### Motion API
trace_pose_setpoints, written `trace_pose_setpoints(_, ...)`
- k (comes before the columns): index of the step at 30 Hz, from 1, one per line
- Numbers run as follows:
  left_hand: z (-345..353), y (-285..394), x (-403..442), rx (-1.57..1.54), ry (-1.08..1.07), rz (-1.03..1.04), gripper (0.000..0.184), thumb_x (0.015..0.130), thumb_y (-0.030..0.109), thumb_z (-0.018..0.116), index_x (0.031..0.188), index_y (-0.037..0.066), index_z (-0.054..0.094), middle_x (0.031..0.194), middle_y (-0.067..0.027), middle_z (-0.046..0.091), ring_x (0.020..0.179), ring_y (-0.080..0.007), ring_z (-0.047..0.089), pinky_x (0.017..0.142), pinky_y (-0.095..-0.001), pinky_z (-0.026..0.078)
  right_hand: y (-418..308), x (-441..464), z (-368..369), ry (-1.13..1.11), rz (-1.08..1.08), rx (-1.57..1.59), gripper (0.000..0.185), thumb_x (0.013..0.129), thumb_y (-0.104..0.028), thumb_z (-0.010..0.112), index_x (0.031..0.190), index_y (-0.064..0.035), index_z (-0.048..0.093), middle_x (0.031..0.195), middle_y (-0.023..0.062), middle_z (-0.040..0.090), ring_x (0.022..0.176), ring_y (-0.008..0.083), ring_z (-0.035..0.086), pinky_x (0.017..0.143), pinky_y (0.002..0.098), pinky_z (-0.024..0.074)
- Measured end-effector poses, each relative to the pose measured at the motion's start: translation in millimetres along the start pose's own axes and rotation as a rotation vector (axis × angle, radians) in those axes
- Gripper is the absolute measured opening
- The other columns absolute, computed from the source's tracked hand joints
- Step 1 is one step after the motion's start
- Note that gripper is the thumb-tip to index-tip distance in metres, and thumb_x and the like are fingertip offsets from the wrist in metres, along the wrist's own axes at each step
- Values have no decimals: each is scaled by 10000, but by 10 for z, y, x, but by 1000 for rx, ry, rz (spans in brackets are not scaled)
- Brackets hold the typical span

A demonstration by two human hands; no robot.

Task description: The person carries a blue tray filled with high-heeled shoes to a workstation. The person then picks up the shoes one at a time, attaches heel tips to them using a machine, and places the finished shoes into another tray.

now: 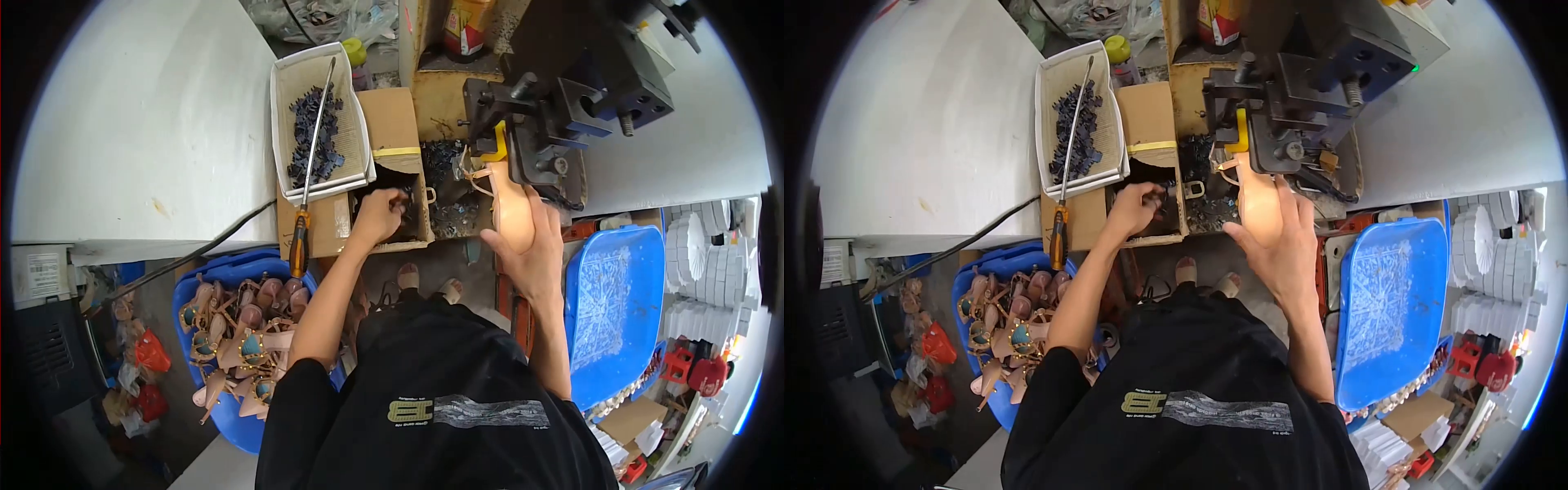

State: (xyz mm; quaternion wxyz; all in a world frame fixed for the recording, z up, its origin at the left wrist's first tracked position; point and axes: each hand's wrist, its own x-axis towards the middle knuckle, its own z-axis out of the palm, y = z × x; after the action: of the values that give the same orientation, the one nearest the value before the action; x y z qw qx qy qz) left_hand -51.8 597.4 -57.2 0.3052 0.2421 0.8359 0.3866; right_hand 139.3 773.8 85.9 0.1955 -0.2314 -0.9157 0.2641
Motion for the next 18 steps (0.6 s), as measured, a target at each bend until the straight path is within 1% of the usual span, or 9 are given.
trace_pose_setpoints(2, 188, -182, 79, -395, -212, -243, 329, 838, -78, 547, 1160, -56, 612, 1069, -131, 676, 858, -263, 679, 692, -336, 558, -26, 26, -5, 0, -5, 40, 775, 724, -273, 831, 1370, -28, 478, 1154, 229, 566, 1041, 392, 600, 875, 428, 502)
trace_pose_setpoints(3, 156, 66, -9, -437, -236, -263, 363, 875, -52, 467, 1215, -26, 594, 1034, -81, 646, 888, -201, 653, 686, -298, 565, -18, 33, -8, -4, 20, 58, 761, 728, -273, 826, 1364, -27, 488, 1146, 232, 575, 1031, 389, 608, 871, 429, 505)
trace_pose_setpoints(6, 233, 28, 151, -544, -365, -334, 426, 843, -17, 371, 1200, 8, 604, 1063, -97, 625, 974, -262, 625, 697, -328, 587, -11, 43, 1, -10, 78, 106, 717, 737, -273, 810, 1342, -23, 518, 1120, 239, 602, 996, 381, 632, 855, 429, 513)
trace_pose_setpoints(9, 239, -15, 242, -698, -333, -522, 350, 894, 94, 386, 1171, 43, 594, 1063, -81, 597, 954, -235, 608, 735, -380, 588, -8, 42, 9, 6, 87, 135, 685, 737, -276, 799, 1319, -18, 545, 1085, 242, 624, 959, 374, 651, 835, 426, 522)
trace_pose_setpoints(12, 156, 39, 236, -781, -405, -546, 286, 885, 171, 457, 1120, 67, 582, 1117, -69, 582, 924, -218, 594, 751, -420, 582, 12, 32, 34, 29, 87, 154, 685, 729, -282, 800, 1311, -17, 554, 1063, 241, 631, 941, 368, 658, 823, 421, 527)
trace_pose_setpoints(15, 228, -25, 257, -810, -340, -581, 266, 869, 198, 470, 1072, 72, 588, 1072, -73, 595, 933, -209, 590, 707, -401, 571, -13, 31, 10, 26, 94, 152, 696, 720, -289, 804, 1310, -15, 555, 1057, 240, 633, 942, 364, 659, 822, 418, 527)
trace_pose_setpoints(18, 223, -113, 286, -833, -338, -568, 318, 836, 158, 493, 1112, 18, 564, 1004, -118, 585, 860, -275, 596, 699, -393, 546, -9, 30, 4, 14, 91, 149, 702, 717, -293, 806, 1311, -17, 554, 1065, 242, 631, 961, 366, 655, 833, 419, 524)
